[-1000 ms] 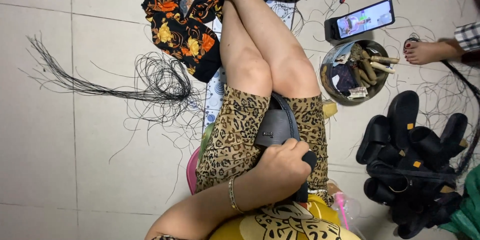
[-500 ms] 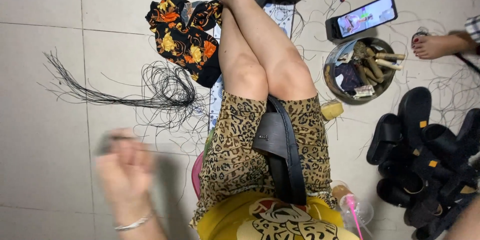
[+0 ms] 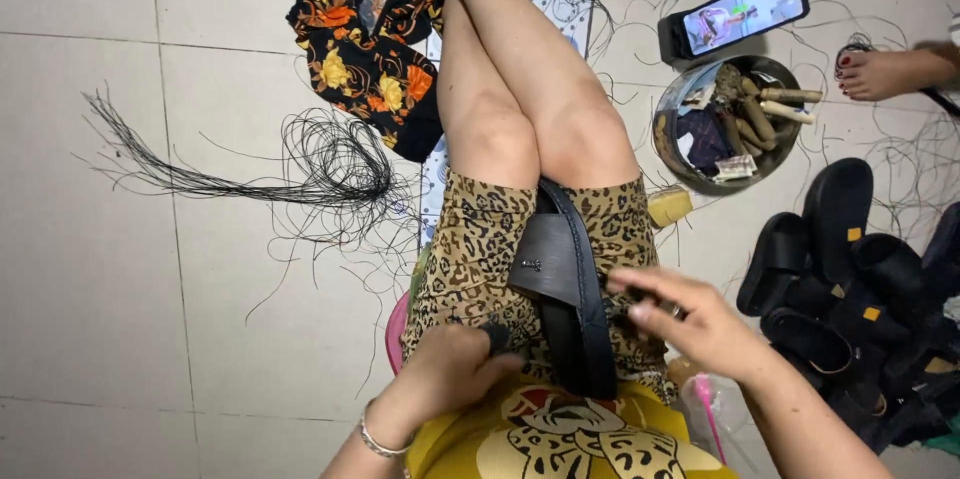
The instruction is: Hand-sewing the strap of a black sandal using a specialized stitching tool and thread while seated on the floor.
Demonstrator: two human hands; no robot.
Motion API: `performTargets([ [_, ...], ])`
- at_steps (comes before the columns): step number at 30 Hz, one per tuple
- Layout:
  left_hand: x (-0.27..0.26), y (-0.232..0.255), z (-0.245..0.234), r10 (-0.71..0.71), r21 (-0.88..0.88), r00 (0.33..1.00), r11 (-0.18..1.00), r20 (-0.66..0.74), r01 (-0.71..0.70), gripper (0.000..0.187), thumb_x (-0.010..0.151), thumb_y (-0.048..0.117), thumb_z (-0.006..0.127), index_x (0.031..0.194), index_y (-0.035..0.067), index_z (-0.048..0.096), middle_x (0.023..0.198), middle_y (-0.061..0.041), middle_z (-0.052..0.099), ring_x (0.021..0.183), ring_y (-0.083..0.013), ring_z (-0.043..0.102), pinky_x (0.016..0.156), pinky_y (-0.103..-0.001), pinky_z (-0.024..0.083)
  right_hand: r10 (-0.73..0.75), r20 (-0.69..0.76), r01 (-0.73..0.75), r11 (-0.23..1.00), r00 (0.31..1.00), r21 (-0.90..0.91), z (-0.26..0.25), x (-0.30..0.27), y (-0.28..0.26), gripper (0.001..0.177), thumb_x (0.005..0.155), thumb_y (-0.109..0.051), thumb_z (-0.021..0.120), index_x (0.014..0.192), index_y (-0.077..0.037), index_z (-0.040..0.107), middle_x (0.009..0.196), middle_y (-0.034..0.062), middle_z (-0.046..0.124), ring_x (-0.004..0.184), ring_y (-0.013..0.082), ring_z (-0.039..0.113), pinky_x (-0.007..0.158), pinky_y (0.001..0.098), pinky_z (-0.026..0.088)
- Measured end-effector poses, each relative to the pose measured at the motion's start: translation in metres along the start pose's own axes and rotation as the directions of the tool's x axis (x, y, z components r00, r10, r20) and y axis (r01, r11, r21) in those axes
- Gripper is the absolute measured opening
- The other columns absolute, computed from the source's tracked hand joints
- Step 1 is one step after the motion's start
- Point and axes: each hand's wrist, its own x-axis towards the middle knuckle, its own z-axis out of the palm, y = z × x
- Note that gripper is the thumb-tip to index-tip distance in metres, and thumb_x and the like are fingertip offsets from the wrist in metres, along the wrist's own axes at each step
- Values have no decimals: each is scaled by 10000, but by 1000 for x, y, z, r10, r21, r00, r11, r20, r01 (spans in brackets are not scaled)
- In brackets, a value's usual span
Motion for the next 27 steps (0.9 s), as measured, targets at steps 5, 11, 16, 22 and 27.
performTargets([
  [5, -20, 11, -37, 371, -881, 925, 462, 84, -105, 211, 851, -62, 594, 1009, -4, 720, 951, -63, 743, 842, -178, 673, 803, -273, 546, 310, 175, -213, 880, 934, -425, -5, -11, -35, 435, 844, -258, 711, 1277, -280, 752, 893, -24, 930, 475, 101, 680, 511, 260, 582],
  [11, 26, -17, -15, 235, -281, 434, 486, -870, -827, 150, 1036, 115, 587, 1089, 223, 677, 1246, -24, 731, 673, -42, 596, 599, -173, 576, -73, 241, 142, 948, 968, -284, -13, -27, -47, 143, 835, -186, 718, 852, -110, 838, 774, -50, 831, 587, 116, 754, 553, 254, 600],
  [16, 30, -16, -44, -85, -684, 680, 25, -728, -729, 340, 1067, 275, 525, 1117, -15, 696, 839, -135, 611, 806, -273, 622, 829, -440, 563, -269, 215, 226, 952, 939, 206, 6, -7, -46, 197, 809, -28, 625, 802, 7, 820, 1142, 150, 786, 996, 263, 754, 825, 331, 583],
  [22, 70, -74, -14, -284, -789, 861, -352, -422, -503, 328, 1080, 228, 421, 921, 31, 630, 512, 46, 338, 428, -77, 273, 400, -247, 266, -22, -12, 23, 597, 1000, 802, 38, 19, -9, 464, 1013, -280, 539, 593, -90, 484, 467, 50, 434, 416, 195, 419, 407, 310, 354],
  [27, 58, -26, -30, -320, -846, 784, 204, -533, -492, 487, 1077, 354, 445, 1038, -79, 666, 448, 18, 416, 386, -104, 357, 380, -249, 355, -239, -107, 256, 778, 965, 574, 9, 29, -2, 587, 1090, -282, 473, 550, -62, 542, 415, 122, 563, 394, 229, 566, 432, 281, 452],
])
